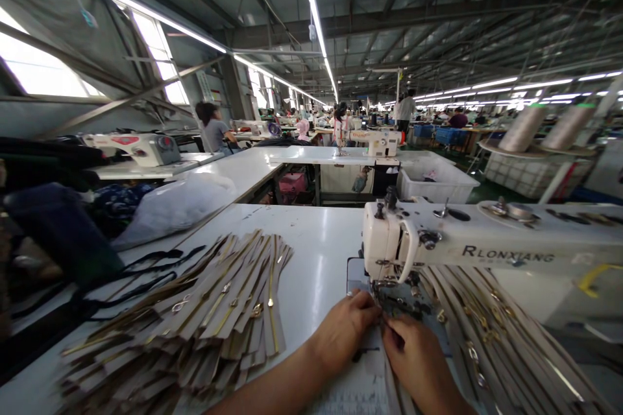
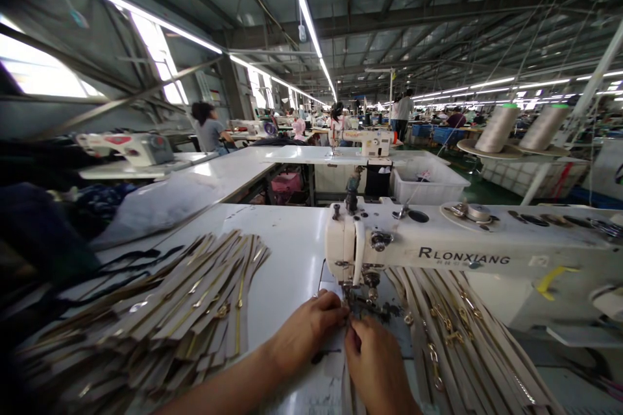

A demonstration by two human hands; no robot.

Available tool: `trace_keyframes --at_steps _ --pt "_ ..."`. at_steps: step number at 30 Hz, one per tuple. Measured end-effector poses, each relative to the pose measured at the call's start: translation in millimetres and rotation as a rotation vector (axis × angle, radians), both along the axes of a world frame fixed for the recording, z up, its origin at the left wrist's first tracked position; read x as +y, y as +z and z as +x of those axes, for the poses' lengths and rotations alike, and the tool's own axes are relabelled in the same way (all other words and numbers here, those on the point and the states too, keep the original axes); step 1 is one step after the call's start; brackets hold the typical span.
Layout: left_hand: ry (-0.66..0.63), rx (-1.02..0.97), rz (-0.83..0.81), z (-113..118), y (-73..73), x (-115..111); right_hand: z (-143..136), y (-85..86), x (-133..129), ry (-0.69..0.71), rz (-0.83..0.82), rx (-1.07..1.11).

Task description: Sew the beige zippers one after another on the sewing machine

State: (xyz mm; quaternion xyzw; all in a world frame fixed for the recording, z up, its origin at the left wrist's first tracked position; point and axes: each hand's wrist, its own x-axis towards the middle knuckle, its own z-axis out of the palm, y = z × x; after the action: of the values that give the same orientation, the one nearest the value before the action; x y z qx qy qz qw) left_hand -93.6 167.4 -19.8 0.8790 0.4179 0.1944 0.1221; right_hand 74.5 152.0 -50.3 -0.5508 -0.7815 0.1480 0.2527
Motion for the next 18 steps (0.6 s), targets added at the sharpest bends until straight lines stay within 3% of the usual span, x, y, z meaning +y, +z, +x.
trace_keyframes --at_steps 9,18 --pt "-0.008 -0.005 0.009 0.1 -0.3 7.4 -0.6 -2.8 -1.1 0.014 0.079 -0.178" --pt "0.001 0.036 -0.042 1.7 8.8 10.9 -3.4 -6.3 -1.1 0.028 0.206 -0.259"
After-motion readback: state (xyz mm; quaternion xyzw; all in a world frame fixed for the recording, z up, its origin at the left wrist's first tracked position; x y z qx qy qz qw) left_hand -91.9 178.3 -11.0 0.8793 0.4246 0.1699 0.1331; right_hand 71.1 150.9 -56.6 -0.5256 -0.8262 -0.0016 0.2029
